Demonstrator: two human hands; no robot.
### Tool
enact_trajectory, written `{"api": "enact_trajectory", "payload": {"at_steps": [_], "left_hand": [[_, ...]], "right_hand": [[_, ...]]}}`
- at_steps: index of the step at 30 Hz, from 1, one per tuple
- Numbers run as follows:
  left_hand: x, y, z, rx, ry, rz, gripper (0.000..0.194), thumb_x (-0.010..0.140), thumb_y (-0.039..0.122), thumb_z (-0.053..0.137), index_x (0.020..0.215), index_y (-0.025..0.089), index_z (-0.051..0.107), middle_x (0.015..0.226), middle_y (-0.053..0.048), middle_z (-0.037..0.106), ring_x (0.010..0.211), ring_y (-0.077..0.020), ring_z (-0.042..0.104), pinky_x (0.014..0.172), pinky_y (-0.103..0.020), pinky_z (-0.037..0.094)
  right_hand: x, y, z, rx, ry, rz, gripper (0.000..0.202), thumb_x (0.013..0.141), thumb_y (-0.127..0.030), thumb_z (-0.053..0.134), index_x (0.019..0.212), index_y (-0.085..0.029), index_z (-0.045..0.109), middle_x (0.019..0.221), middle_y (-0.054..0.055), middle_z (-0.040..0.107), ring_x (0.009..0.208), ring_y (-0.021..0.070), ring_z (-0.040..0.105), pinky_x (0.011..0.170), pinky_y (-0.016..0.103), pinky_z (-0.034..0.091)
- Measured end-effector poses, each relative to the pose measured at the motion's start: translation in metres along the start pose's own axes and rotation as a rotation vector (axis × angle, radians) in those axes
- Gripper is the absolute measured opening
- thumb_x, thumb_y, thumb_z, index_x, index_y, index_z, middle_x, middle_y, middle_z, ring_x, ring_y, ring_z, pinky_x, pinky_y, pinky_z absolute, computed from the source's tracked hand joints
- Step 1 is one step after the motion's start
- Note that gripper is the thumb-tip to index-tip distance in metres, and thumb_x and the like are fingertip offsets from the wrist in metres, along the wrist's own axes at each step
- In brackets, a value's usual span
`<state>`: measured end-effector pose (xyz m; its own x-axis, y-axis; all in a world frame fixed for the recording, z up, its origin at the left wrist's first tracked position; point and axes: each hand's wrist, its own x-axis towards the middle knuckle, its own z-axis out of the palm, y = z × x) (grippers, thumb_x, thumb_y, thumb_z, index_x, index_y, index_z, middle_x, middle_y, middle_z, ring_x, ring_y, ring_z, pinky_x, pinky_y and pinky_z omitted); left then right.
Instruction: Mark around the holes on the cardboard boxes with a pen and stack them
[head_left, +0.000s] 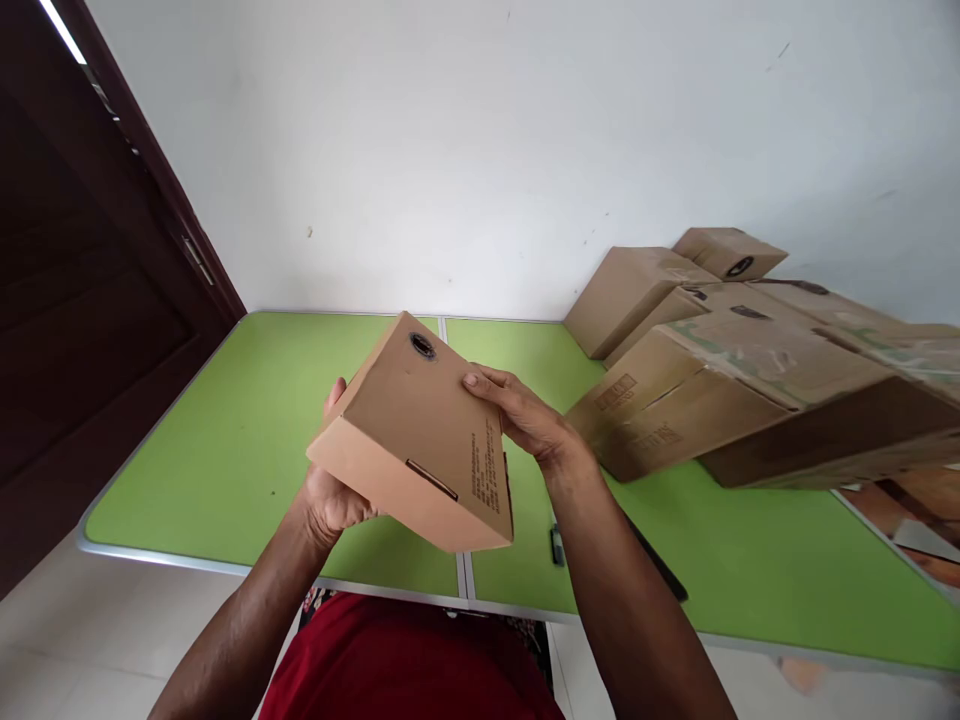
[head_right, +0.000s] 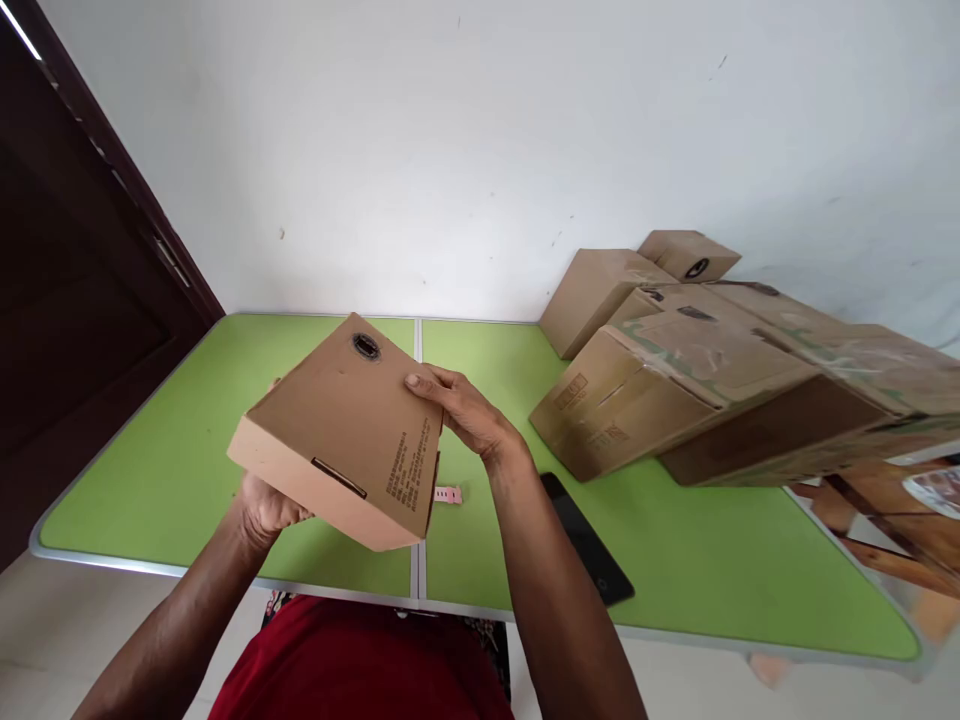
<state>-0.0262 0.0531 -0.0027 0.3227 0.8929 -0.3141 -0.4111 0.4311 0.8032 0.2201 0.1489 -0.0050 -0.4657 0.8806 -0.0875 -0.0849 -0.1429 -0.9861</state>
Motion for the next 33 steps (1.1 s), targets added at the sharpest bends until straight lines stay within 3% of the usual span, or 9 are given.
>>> {"api": "enact_trajectory", "payload": {"at_steps": [3,9,12,15,18,23,28,33], "left_hand": [[-0.002,-0.008,-0.006,-0.062,0.007,-0.043,0.092,0.085,0.103,0.043,0.102,0.018,0.076,0.079,-0.012,0.081,0.097,-0.0386,0.083,0.078,-0.050,0.069],[-0.022,-0.022,-0.030,-0.121,0.084,0.015,0.114,0.081,0.107,0.038,0.138,0.015,0.072,0.125,-0.023,0.082,0.127,-0.0436,0.076,0.103,-0.057,0.064],[-0.031,-0.028,-0.039,0.094,0.134,0.170,0.104,0.082,0.099,0.058,0.144,0.018,0.072,0.148,-0.022,0.074,0.140,-0.0444,0.069,0.112,-0.054,0.059],[-0.037,-0.029,-0.034,0.367,0.089,0.263,0.083,0.087,0.074,0.080,0.151,0.023,0.067,0.160,-0.018,0.066,0.142,-0.0412,0.067,0.114,-0.049,0.057],[-0.039,-0.023,-0.015,0.491,0.063,0.283,0.071,0.094,0.062,0.080,0.152,0.024,0.066,0.156,-0.015,0.070,0.135,-0.0366,0.071,0.109,-0.044,0.059],[-0.031,-0.014,0.017,0.547,0.221,0.297,0.071,0.094,0.072,0.075,0.141,0.020,0.068,0.137,-0.013,0.078,0.115,-0.0344,0.076,0.089,-0.037,0.061],[-0.025,-0.016,0.025,0.711,0.284,0.230,0.069,0.094,0.078,0.068,0.128,0.018,0.073,0.118,-0.010,0.081,0.101,-0.0310,0.075,0.080,-0.036,0.056],[-0.021,-0.022,0.028,0.859,0.327,0.259,0.070,0.093,0.076,0.070,0.135,0.019,0.071,0.120,-0.009,0.081,0.101,-0.0295,0.075,0.079,-0.034,0.054]], "right_hand": [[-0.005,0.007,0.004,0.037,0.098,-0.006,0.070,0.072,-0.073,0.093,0.112,-0.017,0.083,0.104,0.014,0.087,0.092,0.0301,0.082,0.083,0.041,0.066],[-0.032,0.008,0.004,0.042,0.323,-0.126,0.054,0.071,-0.063,0.098,0.101,-0.023,0.078,0.102,0.007,0.083,0.090,0.0257,0.078,0.075,0.035,0.062],[-0.052,0.005,0.007,-0.035,0.364,-0.177,0.057,0.071,-0.058,0.099,0.113,-0.024,0.079,0.104,0.006,0.082,0.088,0.0263,0.077,0.069,0.034,0.059],[-0.071,-0.004,0.013,-0.197,0.381,-0.220,0.056,0.075,-0.055,0.097,0.120,-0.026,0.080,0.110,0.007,0.082,0.091,0.0272,0.077,0.067,0.033,0.059],[-0.082,-0.013,0.022,-0.283,0.382,-0.238,0.054,0.075,-0.054,0.096,0.120,-0.026,0.081,0.112,0.006,0.083,0.095,0.0279,0.077,0.070,0.032,0.059],[-0.091,-0.014,0.029,-0.385,0.438,-0.274,0.048,0.079,-0.055,0.091,0.118,-0.027,0.081,0.117,0.007,0.082,0.101,0.0287,0.078,0.075,0.034,0.060],[-0.103,-0.010,0.026,-0.544,0.465,-0.126,0.053,0.084,-0.066,0.082,0.117,-0.025,0.079,0.119,0.010,0.083,0.104,0.0337,0.078,0.080,0.042,0.060],[-0.099,-0.016,0.029,-0.831,0.406,-0.121,0.059,0.088,-0.069,0.074,0.124,-0.022,0.074,0.129,0.015,0.080,0.117,0.0390,0.073,0.100,0.053,0.055]]}}
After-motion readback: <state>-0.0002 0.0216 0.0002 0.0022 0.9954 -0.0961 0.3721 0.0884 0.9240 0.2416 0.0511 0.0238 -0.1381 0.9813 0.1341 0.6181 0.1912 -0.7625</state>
